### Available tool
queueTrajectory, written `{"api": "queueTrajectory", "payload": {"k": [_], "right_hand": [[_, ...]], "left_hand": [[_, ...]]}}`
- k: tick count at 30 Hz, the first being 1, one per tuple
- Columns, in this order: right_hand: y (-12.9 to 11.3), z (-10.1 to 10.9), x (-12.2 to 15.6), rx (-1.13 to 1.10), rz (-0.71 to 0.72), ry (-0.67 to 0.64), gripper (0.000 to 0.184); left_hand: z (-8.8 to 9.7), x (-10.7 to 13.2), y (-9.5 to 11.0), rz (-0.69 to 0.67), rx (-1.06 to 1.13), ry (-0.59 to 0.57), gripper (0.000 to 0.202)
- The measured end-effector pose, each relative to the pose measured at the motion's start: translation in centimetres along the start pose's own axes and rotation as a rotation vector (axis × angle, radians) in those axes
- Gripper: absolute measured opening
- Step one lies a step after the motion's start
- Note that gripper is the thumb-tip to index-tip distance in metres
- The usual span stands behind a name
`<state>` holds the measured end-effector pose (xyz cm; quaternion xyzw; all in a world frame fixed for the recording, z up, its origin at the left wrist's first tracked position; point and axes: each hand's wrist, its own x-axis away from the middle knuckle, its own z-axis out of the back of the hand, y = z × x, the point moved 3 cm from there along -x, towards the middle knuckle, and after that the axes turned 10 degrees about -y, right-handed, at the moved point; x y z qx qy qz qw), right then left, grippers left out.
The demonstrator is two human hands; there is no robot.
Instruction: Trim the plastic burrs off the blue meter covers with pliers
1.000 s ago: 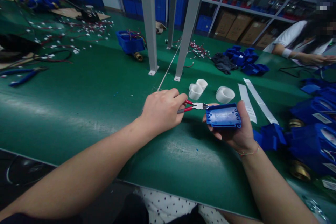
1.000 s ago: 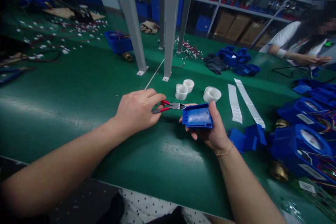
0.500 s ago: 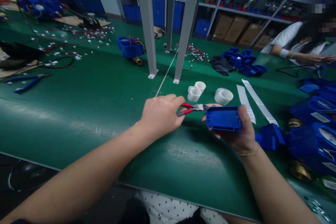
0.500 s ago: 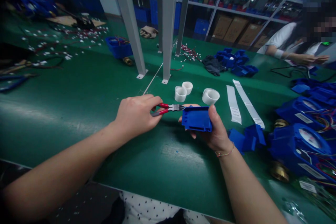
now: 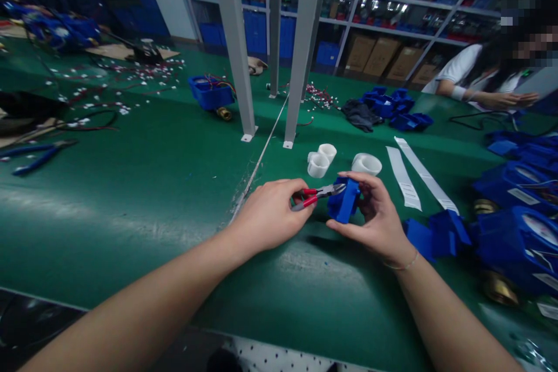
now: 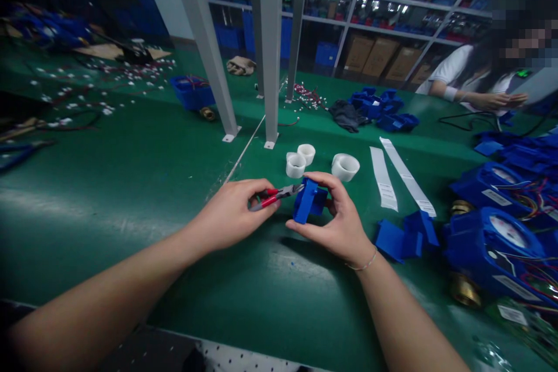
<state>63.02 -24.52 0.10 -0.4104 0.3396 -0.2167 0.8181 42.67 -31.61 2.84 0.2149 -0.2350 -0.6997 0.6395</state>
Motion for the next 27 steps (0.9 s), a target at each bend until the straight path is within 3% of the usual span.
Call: {"api": "queueTrajectory", "payload": {"k": [7, 27], "right_hand": [[-0.7, 0.0, -0.4, 0.181, 0.174, 0.035, 0.079], [-1.1, 0.1, -0.5, 0.249, 0.244, 0.07, 0.081]], "left_hand": [[-0.1, 0.0, 0.0, 0.031, 0.024, -0.036, 0.018], [0.0, 0.2, 0.1, 0.023, 0.019, -0.052, 0.023]]}}
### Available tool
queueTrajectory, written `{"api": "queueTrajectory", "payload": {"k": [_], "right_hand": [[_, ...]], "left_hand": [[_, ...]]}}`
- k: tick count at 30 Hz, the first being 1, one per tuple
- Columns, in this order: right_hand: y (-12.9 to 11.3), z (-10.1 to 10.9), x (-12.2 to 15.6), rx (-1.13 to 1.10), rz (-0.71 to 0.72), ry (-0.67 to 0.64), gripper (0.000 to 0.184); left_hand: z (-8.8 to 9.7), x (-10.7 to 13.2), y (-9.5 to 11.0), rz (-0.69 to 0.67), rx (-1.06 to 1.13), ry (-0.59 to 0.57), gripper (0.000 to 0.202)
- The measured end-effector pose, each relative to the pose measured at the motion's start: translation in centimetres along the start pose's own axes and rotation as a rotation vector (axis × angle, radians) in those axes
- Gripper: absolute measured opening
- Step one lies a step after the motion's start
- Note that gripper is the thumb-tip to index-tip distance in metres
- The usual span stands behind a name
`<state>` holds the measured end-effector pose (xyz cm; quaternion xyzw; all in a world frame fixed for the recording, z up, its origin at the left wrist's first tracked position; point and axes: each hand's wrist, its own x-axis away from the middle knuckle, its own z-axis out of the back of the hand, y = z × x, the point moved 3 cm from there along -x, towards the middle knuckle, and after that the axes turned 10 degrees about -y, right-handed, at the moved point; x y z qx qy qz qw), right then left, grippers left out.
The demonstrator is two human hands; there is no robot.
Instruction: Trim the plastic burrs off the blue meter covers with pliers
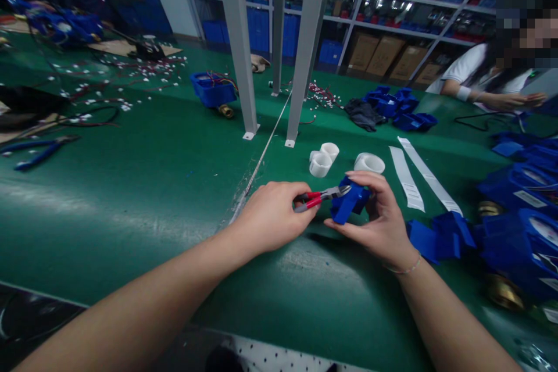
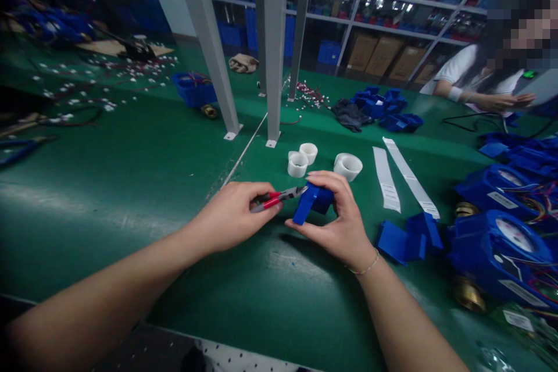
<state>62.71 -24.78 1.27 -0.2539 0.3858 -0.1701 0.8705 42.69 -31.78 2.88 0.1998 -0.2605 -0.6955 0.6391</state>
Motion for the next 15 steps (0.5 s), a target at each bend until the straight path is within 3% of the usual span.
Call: {"api": "queueTrajectory", "payload": {"k": [6, 10, 12, 15], "right_hand": [[0.2, -0.3, 0.2, -0.032, 0.018, 0.029, 0.08], [0.7, -0.4, 0.7, -0.137, -0.108, 0.052, 0.083], [0.9, -0.4, 1.0, -0.187, -0.198, 0.043, 0.081], [1.0, -0.3, 1.0, -0.242, -0.249, 0.029, 0.077]], "left_hand": [[-0.4, 0.0, 0.1, -0.01, 0.07, -0.024, 0.03], [-1.2, -0.4, -0.3, 0.012, 0.499, -0.119, 0.042], [-0.9, -0.8, -0.9, 0.038, 0.609, -0.037, 0.041], [0.2, -1.3, -1.9, 0.012, 0.312, 0.185, 0.031]]}}
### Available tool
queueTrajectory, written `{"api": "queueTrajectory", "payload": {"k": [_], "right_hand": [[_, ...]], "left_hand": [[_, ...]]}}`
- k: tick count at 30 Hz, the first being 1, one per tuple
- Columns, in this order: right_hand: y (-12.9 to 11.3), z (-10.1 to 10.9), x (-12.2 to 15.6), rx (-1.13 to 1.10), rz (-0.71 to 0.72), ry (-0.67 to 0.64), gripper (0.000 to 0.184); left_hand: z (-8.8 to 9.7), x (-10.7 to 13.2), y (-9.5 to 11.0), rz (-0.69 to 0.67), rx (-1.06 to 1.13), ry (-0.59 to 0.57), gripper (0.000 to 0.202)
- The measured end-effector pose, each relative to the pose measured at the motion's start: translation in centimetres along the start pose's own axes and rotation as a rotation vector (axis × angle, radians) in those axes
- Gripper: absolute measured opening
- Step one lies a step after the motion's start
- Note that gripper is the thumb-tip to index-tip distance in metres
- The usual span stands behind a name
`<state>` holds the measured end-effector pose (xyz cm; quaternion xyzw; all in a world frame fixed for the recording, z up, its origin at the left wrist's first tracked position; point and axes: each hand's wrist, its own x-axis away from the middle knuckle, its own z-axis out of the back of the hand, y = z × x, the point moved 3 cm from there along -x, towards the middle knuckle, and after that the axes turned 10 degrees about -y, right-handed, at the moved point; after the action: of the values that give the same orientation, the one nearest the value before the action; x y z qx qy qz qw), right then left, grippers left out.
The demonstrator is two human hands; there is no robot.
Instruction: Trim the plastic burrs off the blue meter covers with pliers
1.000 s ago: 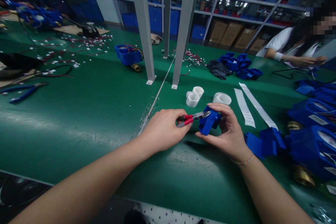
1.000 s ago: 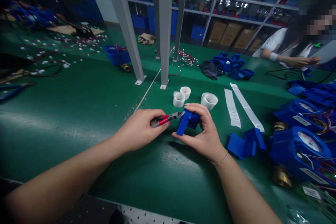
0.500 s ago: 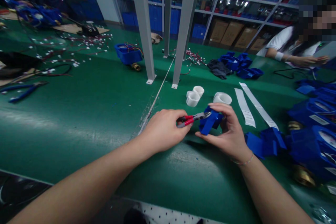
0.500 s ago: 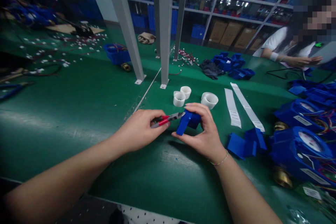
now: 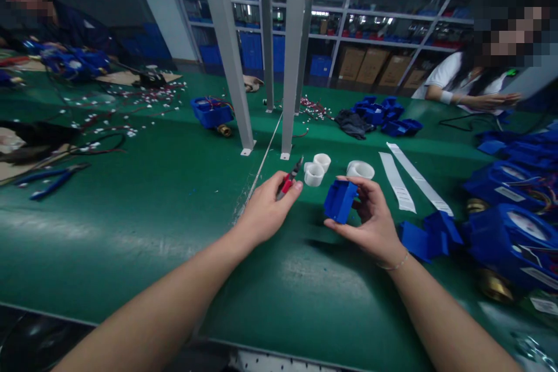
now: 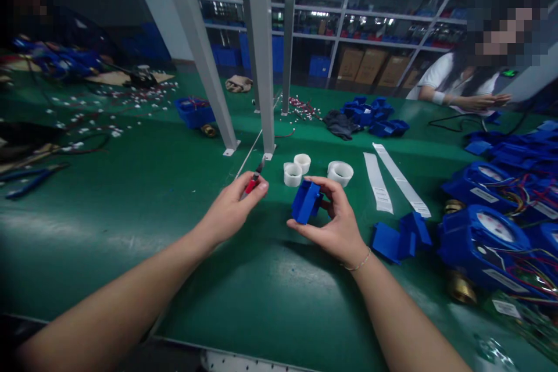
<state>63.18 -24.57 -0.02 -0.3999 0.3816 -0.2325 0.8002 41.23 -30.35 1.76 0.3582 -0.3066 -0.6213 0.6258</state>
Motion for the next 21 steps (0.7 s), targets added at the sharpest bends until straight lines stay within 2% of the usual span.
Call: {"api": "queueTrajectory", "payload": {"k": [3, 6, 9, 11, 13, 16, 18, 21], "right_hand": [[-0.5, 0.1, -0.4, -0.037, -0.01, -0.019, 0.074], [-1.0, 0.9, -0.6, 0.049, -0.049, -0.104, 0.073], [-0.5, 3.4, 0.2, 0.336, -0.17, -0.342, 0.071], [1.0, 6.1, 1.5, 0.591, -0.227, -0.413, 0.07], [2.8, 8.9, 2.5, 0.741, -0.256, -0.369, 0.072], [3.9, 10.7, 2.6, 0.688, -0.232, -0.321, 0.08], [2.0, 10.4, 1.8, 0.573, -0.159, -0.221, 0.073], [-3.7, 9.2, 0.8, 0.313, 0.02, 0.099, 0.043]], "left_hand": [[0.5, -0.6, -0.9, -0.029, -0.372, 0.066, 0.026], [0.3, -1.1, -2.0, -0.016, -0.584, 0.045, 0.027], [0.0, -1.5, -2.9, 0.017, -0.65, 0.022, 0.026], [-0.1, -1.6, -3.3, 0.034, -0.674, 0.023, 0.026], [-0.3, -1.9, -3.6, 0.041, -0.7, 0.032, 0.026], [-0.4, -2.4, -4.1, 0.049, -0.715, 0.053, 0.027], [-0.5, -2.7, -4.3, 0.057, -0.712, 0.065, 0.028], [-0.5, -3.1, -4.4, 0.069, -0.695, 0.072, 0.029]]}}
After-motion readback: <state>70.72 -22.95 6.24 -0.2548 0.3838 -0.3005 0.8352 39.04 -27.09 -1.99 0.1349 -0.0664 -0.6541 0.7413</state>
